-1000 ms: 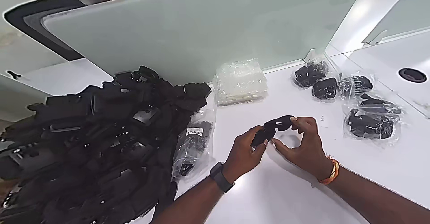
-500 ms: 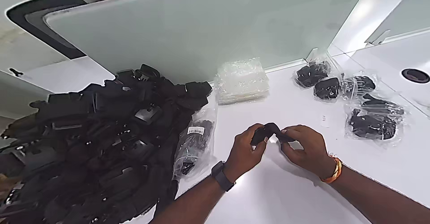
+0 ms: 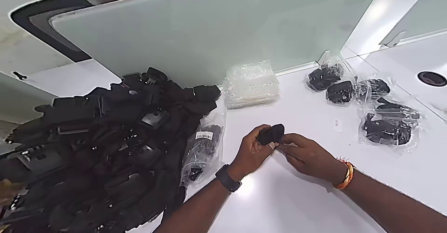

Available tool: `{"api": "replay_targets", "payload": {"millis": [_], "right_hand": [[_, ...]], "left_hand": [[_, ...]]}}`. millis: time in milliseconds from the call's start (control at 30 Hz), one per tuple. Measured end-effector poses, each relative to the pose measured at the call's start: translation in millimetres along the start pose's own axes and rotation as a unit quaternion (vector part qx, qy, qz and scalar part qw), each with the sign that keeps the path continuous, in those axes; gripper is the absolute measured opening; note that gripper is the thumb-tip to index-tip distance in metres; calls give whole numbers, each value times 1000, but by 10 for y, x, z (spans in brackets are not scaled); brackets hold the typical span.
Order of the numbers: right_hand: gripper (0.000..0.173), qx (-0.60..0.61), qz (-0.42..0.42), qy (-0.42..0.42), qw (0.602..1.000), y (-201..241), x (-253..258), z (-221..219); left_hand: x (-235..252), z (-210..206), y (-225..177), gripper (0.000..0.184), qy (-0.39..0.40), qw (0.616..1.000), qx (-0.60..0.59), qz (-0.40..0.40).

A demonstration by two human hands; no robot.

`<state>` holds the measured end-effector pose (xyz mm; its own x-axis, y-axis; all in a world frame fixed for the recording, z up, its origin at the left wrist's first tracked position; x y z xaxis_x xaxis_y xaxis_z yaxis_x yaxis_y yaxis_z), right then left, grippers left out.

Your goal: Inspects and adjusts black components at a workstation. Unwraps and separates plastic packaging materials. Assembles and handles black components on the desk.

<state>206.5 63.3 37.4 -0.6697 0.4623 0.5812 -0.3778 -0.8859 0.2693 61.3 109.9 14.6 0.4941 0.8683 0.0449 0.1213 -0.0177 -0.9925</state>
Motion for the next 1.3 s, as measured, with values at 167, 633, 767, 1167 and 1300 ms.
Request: {"api": "replay_targets", "payload": {"millis": [167,633,767,1167,1300], "right_hand": [[19,-19,-19,-16,1000,-46,-49,3],[15,-47,-23,-73,996,-69,-51,162],[21,-76,-27,-81,993,-86,-83,222],[15,-66,30,-68,995,121,-38,160],[26,-47,77,-84,992,187,-66,147]], "left_hand": [[17,-8,56,53,-32,999,25,8],[-69,-177,-44,85,5,984,166,-67],[3,-175,46,83,85,994,69,-7],[-116,-246,-171,30,68,990,68,104],[-272,-168,-407,29,30,985,161,59]]}}
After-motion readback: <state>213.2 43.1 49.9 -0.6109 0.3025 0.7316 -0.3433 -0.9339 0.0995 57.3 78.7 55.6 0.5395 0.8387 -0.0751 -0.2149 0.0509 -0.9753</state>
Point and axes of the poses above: each hand's wrist, its own x-axis towards the middle knuckle, its own z-axis out of the back of the hand, y = z × x, the point moved 8 cm from there along x, towards the middle knuckle, and after that the axes turned 12 degrees about z, right-handed, at the moved point
